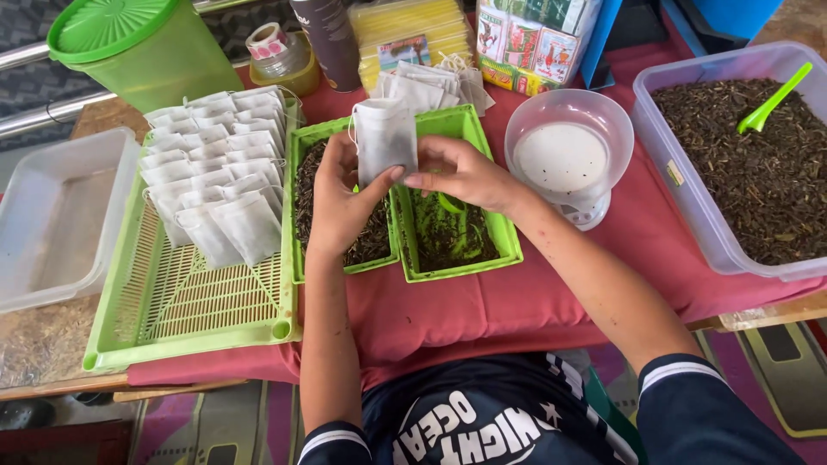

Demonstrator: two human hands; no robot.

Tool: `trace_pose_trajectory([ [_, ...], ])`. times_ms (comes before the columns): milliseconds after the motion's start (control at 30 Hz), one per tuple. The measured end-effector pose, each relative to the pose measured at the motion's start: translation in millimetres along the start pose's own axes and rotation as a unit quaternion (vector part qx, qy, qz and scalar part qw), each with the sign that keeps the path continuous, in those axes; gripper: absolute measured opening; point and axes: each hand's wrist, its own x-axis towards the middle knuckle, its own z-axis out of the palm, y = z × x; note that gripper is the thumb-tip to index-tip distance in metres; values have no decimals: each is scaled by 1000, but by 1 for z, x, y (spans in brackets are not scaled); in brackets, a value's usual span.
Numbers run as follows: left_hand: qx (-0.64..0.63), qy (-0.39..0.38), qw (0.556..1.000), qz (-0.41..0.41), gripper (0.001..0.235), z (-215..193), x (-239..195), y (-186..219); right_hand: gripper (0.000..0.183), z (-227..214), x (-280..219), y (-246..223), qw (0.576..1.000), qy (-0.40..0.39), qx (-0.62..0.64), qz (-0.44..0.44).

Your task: The person scoops loose tea leaves from a green container using a green plastic spoon and fills white tea bags. They place the filled bags into a white bowl on a scale to weigh them, then fold the tops of the bags closed.

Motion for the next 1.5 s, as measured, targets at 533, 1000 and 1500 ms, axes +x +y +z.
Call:
trace_pose_trajectory([
  [533, 98, -31, 995, 11, 28, -3, 1, -16, 30, -2, -2, 8, 999, 28, 22, -27],
  [1000, 82, -28, 996, 30, 19, 0, -2, -7, 32, 9, -87, -119, 867, 91, -465, -157],
  [1500, 118, -60, 991, 25, 24, 5, -2, -9, 61, -75, -189, -113, 663, -133, -638, 369],
])
